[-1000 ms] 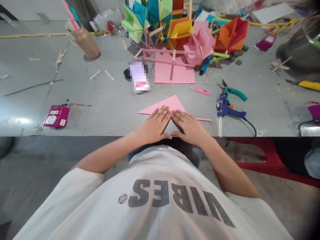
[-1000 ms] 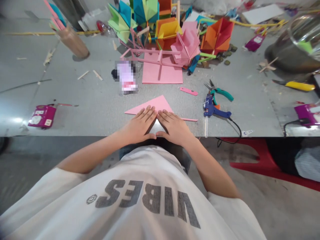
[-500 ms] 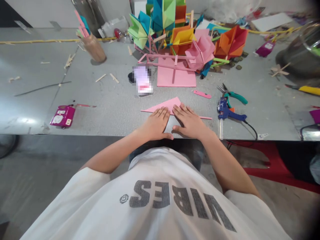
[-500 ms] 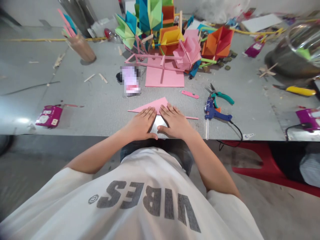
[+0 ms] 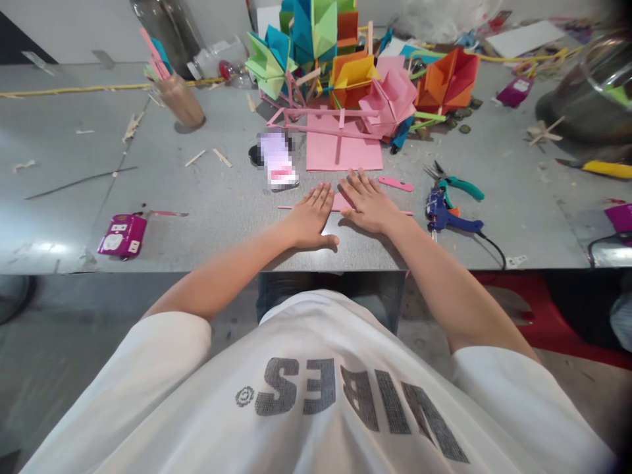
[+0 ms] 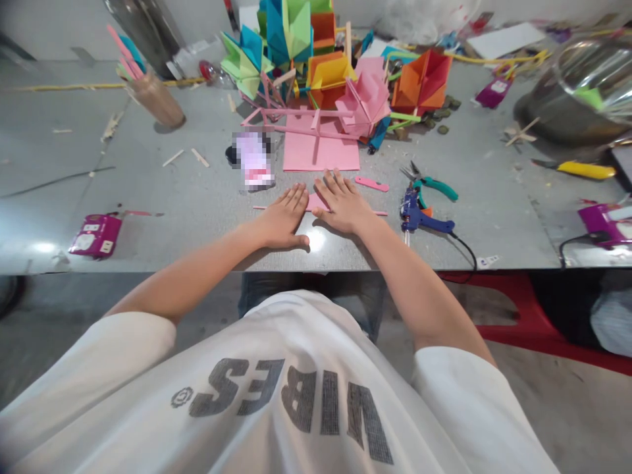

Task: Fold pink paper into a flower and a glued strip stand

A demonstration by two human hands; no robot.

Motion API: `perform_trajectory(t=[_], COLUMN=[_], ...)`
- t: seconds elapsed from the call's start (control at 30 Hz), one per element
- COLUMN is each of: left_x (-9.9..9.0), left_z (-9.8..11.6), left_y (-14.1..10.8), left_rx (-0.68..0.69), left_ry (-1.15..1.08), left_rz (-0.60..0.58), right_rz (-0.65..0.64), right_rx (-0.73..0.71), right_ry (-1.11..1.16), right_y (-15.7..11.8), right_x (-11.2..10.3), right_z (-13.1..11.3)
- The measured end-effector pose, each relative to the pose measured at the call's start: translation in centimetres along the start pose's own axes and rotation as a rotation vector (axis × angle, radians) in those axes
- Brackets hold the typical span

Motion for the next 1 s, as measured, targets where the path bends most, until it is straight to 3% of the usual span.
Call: perform_trajectory(t=[0.3,0.5,0.6,0.73,0.87,1.0], left_x=[-1.3,-2.9,-2.6,-2.8,-3.1,-2.8], left_z=[-1.6,1.2,2.1,2.6,2.4,3.3], left_y=[2.9,1.0,-0.1,-0.1,0.4,-0.6], left_rx=[-0.003,0.066,0.0,-0.016,0.001,0.029], left_ry=[0.014,0.025,0.06,0.058,0.031,0.045], left_rz=[-0.027,-0.012,-0.056,-0.055,-0.039,-0.053], right_rz=[0.108,0.135,0.149,0.195,0.095,0.097], right_rx=[0.065,0.087,0.076,0.031,0.079,0.091], right_ry=[0.088,0.098,0.063,-0.041,-0.013,0.013], right_y=[1.9,1.8,1.3,-1.0,-4.2,-6.6], right_x=[-1.2,-1.9,-2.8,-3.6,-1.4,-0.1], right_z=[2.2,2.1,0.6,-3.4,-6.1,-7.5])
Point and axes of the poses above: each hand's wrist, its own y-axis towards the middle knuckle, its own x-axis out of the palm, z = x × y, the point moved 10 cm from there along y, towards the middle knuckle, and after that the axes turned 6 degrees about -x, right-handed, at the moved point
